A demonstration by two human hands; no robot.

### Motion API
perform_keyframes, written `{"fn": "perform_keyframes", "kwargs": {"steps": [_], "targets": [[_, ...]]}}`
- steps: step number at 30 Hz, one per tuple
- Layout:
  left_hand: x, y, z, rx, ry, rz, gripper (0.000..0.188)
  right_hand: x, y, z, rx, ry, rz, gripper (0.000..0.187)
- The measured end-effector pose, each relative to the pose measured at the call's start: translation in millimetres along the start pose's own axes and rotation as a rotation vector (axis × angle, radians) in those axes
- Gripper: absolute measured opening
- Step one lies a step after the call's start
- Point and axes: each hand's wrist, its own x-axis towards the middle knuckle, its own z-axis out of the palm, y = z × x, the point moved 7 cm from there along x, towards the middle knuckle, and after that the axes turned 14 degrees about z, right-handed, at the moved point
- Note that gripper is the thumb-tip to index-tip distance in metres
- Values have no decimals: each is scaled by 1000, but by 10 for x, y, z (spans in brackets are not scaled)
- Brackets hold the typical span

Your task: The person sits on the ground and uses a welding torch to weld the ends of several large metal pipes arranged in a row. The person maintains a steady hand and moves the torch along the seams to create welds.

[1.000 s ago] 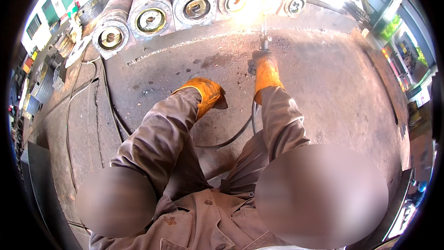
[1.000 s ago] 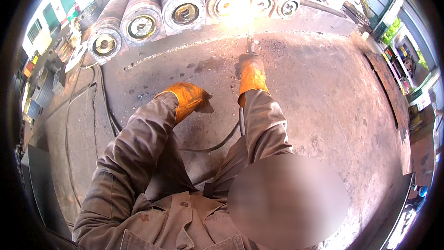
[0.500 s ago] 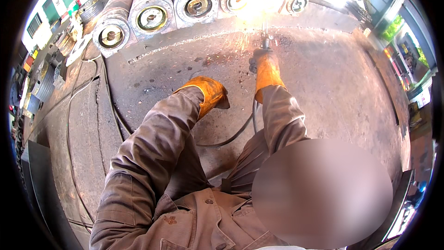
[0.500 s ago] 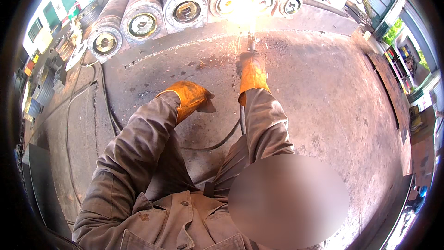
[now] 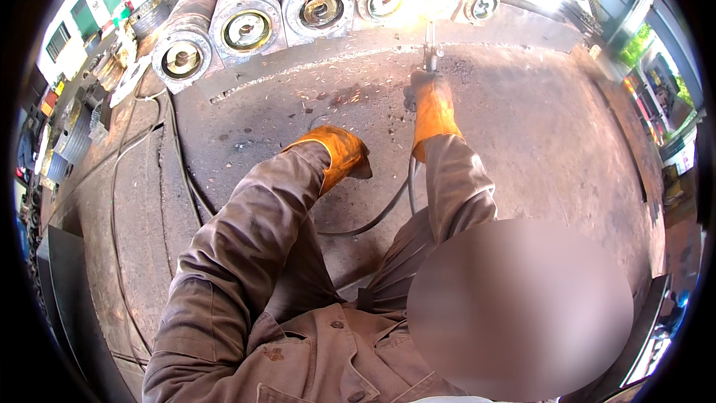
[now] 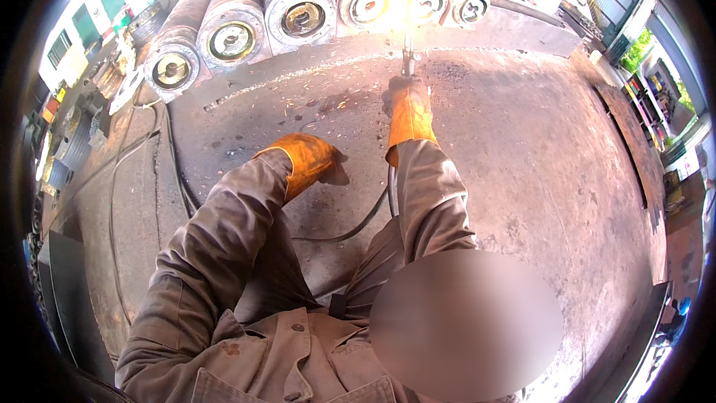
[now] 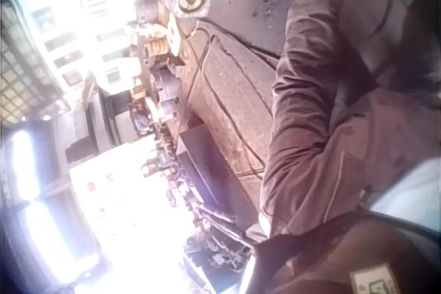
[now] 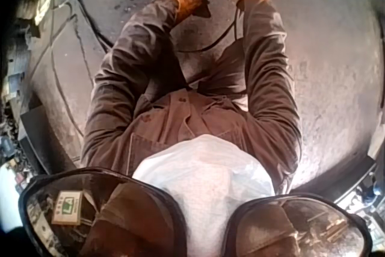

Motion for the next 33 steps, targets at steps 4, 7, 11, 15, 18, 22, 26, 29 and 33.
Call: {"fn": "perform_keyframes", "kwargs": {"steps": [4,7,11,15,18,22,26,29,33], "targets": [[97,91,14,94,-90,-80,84,-36,-46,-84,102,-99,-107,28],[91,128,-12,143,-100,-91,85,16,-66,-90,91,-114,-90,29],[19,225,-31,94,-69,-37,83,133,-57,-101,114,-107,-49,28],[-23,206,-61,94,-49,-61,82,105,-65,-40,104,-87,-42,28],[15,161,-42,92,-50,-38,82,88,-34,-38,80,-81,-46,29],[31,150,-32,62,-56,-38,81,45,-50,-58,53,-70,-57,31],[32,160,-38,72,-28,-10,82,8,-84,-74,37,-57,-81,32],[-1,183,-49,57,-19,-18,80,-10,-82,-79,32,-56,-93,34],[-25,166,-45,49,-14,-48,77,-59,-91,-55,28,-58,-116,35]]}}
